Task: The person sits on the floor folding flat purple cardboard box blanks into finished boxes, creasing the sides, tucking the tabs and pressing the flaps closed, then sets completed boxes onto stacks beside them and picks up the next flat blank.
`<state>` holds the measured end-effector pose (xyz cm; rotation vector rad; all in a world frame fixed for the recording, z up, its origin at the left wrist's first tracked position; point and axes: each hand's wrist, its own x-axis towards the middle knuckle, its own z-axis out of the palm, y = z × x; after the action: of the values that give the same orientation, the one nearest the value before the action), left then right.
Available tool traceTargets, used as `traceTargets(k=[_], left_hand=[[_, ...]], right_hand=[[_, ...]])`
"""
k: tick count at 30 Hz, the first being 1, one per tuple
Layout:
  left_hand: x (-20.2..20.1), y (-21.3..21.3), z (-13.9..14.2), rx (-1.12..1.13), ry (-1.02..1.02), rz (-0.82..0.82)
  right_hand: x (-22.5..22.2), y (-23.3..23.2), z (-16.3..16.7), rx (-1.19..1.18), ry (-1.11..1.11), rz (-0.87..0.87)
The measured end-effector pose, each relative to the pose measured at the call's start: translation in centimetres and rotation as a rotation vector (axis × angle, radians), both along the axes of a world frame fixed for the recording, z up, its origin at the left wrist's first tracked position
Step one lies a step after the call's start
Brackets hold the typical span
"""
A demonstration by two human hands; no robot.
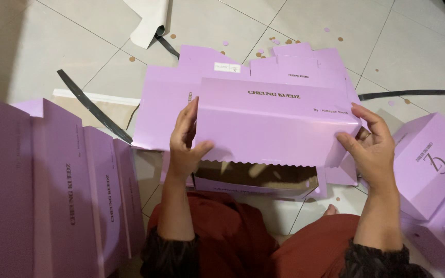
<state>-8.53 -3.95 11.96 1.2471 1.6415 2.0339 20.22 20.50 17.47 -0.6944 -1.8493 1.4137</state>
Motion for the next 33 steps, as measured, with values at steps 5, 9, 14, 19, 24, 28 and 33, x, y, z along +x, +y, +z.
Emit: traceTargets(k=[5,9,14,19,24,28,33], left_hand=[[0.2,0.2,0.3,-0.107,0.019,0.109],[0.0,0.3,-0.1,-0.107,0.077,0.168],[0.2,0.6,0.2,-0.190,0.283,0.278],[0.3,0.1,1.0,-0.329,0.434,0.269],[-0.5,1.4,0.2,-0.110,0.379,0.165],[-0.4,1.5,-1.0,-0.046,0.311,0.078],[-0.2,1.4,-1.3,-0.040,0.355,0.111]], right_hand=[[-0.5,-0.5,0.4,0.167,-0.082,0.025],[-0.9,-0.1,-0.3,0.492,-0.330,-0.165],[-0.1,0.4,-1.6,0.629,-0.298,-0.211],[1.4,0.6,-2.0,0.617,-0.322,-0.175],[0.5,0.3,-1.7,0.521,-0.307,-0.134],[-0.7,-0.4,-0.5,0.430,-0.337,-0.182],[-1.6,-0.6,1.1,0.846,-0.478,-0.089]])
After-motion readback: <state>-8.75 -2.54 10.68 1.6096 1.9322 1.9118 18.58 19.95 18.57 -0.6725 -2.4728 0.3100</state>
